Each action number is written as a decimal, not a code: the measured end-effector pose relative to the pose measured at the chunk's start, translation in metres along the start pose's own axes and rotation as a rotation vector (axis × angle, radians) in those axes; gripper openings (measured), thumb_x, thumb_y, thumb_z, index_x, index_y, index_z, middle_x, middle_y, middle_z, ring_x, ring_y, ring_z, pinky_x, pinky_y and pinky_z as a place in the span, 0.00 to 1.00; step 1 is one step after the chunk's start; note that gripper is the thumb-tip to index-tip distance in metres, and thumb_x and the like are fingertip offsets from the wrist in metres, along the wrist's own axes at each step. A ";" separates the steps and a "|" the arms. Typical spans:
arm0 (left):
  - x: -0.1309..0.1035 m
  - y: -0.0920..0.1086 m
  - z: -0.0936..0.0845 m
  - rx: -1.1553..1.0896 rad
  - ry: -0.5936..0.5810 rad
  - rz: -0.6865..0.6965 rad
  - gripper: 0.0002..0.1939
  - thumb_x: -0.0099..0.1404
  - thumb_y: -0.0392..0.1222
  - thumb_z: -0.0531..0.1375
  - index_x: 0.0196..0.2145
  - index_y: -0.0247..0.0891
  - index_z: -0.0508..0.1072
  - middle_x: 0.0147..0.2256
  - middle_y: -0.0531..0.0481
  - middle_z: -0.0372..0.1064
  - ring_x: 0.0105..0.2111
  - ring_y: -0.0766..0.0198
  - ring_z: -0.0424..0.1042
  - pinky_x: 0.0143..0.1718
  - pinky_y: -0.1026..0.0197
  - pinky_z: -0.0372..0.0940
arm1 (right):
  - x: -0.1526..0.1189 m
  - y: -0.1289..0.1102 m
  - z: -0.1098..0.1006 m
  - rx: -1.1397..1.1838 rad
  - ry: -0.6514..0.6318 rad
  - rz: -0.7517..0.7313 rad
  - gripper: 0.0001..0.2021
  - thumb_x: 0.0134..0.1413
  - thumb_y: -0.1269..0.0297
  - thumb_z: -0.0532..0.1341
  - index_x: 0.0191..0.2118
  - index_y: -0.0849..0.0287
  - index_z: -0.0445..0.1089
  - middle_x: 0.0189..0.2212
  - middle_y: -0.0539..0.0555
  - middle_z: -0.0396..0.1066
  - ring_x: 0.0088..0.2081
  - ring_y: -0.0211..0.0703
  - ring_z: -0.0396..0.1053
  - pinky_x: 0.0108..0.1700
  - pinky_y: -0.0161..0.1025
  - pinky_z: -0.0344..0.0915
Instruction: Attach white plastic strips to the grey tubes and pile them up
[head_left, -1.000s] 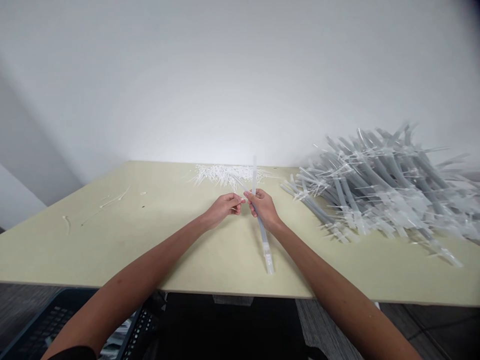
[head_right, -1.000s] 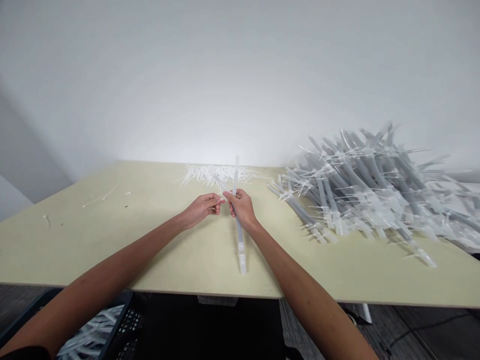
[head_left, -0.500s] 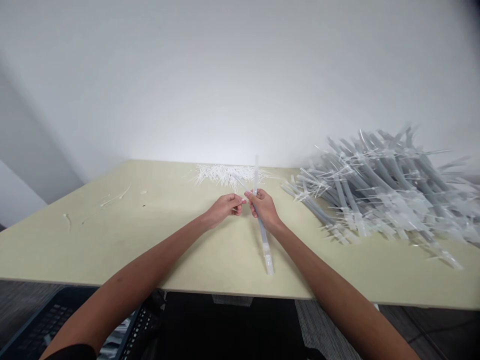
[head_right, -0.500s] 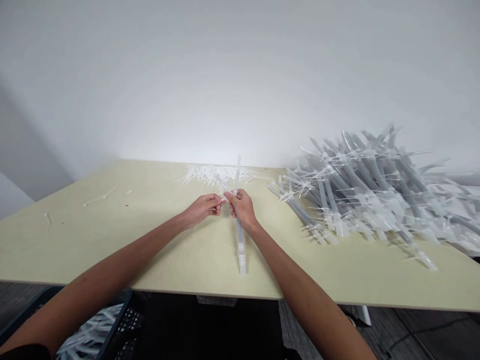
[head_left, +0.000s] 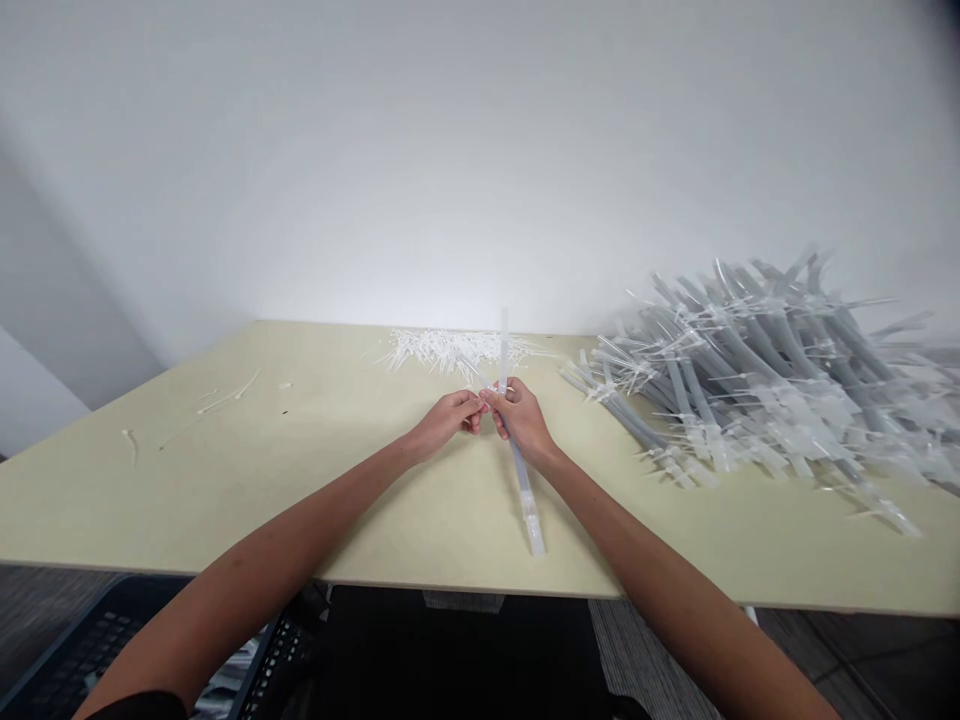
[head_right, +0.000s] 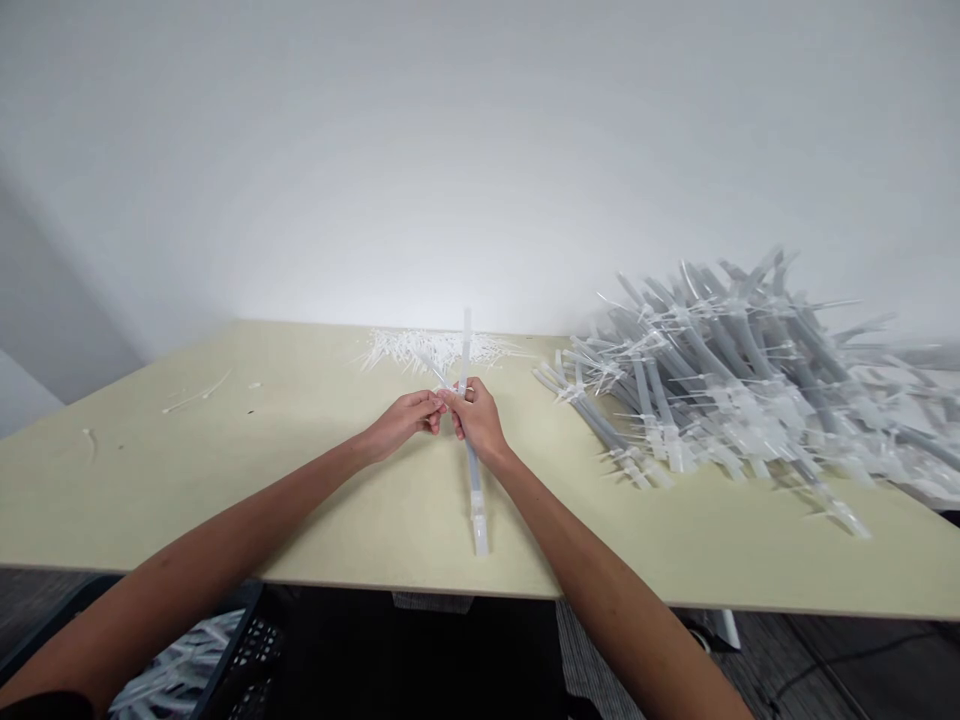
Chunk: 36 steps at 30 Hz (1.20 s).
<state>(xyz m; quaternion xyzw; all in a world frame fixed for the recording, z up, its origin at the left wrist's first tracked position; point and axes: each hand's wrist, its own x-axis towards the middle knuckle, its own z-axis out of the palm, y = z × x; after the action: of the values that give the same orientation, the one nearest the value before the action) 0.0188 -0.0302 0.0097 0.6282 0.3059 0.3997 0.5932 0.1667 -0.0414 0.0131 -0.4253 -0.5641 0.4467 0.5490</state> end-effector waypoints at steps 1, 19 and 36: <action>0.001 0.000 0.000 0.028 0.012 0.018 0.14 0.59 0.50 0.55 0.29 0.35 0.65 0.24 0.54 0.59 0.25 0.69 0.62 0.33 0.61 0.59 | 0.000 0.000 0.000 0.001 0.004 0.003 0.18 0.42 0.51 0.63 0.33 0.57 0.60 0.16 0.43 0.59 0.14 0.31 0.54 0.13 0.31 0.51; 0.001 0.011 -0.008 0.138 0.040 0.099 0.11 0.59 0.48 0.55 0.29 0.36 0.66 0.24 0.53 0.61 0.27 0.68 0.62 0.36 0.61 0.59 | -0.003 -0.009 0.002 0.157 0.036 0.056 0.26 0.40 0.57 0.65 0.47 0.57 0.62 0.26 0.46 0.62 0.19 0.29 0.54 0.17 0.29 0.49; 0.002 0.008 -0.007 0.166 0.049 0.098 0.05 0.58 0.40 0.52 0.27 0.37 0.61 0.24 0.55 0.60 0.24 0.71 0.60 0.32 0.63 0.56 | 0.003 0.002 -0.002 0.159 0.053 0.047 0.25 0.37 0.56 0.66 0.44 0.57 0.64 0.21 0.44 0.58 0.18 0.28 0.50 0.17 0.29 0.46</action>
<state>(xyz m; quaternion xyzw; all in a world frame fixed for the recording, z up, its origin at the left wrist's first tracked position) 0.0133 -0.0259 0.0179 0.6796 0.3214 0.4168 0.5110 0.1684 -0.0377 0.0115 -0.4049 -0.5020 0.4916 0.5852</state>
